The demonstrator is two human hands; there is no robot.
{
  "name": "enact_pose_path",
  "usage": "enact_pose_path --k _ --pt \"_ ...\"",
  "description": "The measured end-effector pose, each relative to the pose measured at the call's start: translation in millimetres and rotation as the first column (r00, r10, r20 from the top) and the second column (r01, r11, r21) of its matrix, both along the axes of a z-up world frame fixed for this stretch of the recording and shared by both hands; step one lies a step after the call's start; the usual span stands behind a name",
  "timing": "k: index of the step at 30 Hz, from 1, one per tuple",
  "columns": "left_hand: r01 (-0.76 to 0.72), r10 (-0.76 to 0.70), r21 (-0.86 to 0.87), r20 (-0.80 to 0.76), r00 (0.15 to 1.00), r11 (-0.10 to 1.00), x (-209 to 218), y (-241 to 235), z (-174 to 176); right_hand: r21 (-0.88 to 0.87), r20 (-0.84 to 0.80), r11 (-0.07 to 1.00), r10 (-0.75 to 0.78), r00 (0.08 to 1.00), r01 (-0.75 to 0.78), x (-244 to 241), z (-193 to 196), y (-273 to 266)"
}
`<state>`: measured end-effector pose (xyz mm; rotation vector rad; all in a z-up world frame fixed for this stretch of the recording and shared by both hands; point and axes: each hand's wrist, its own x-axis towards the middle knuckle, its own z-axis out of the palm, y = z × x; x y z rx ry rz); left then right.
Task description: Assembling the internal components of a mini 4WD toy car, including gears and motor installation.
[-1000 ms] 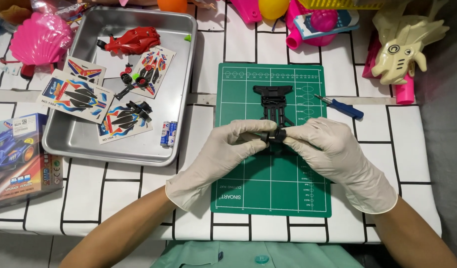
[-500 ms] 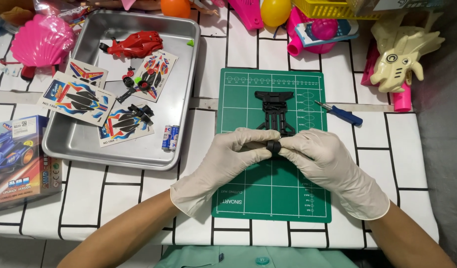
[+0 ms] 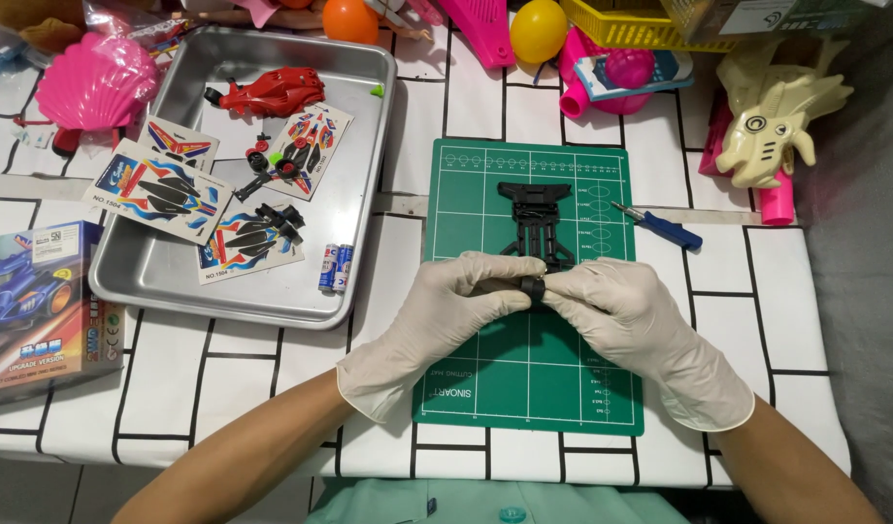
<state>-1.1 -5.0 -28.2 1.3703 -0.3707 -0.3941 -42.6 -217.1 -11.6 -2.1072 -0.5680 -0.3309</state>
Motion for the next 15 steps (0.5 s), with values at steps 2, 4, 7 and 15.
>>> enact_pose_path --k 2,4,7,15 --pt "-0.002 0.002 0.001 -0.002 1.0 1.0 -0.6 0.8 0.7 -0.01 0.014 1.0 -0.003 1.0 0.004 -0.5 -2.0 -0.4" --pt "-0.003 0.003 0.003 -0.006 1.0 1.0 -0.1 1.7 1.9 -0.019 0.027 1.0 -0.008 1.0 0.008 -0.5 -2.0 0.2" --pt "-0.007 0.007 0.02 0.017 1.0 1.0 0.7 2.9 2.2 -0.061 0.066 0.998 -0.015 0.998 0.019 -1.4 -1.4 0.6" --pt "-0.04 0.033 0.085 0.081 0.996 0.996 -2.1 3.2 7.4 -0.204 0.162 0.979 0.008 0.987 0.026 -2.4 -0.7 -3.6"
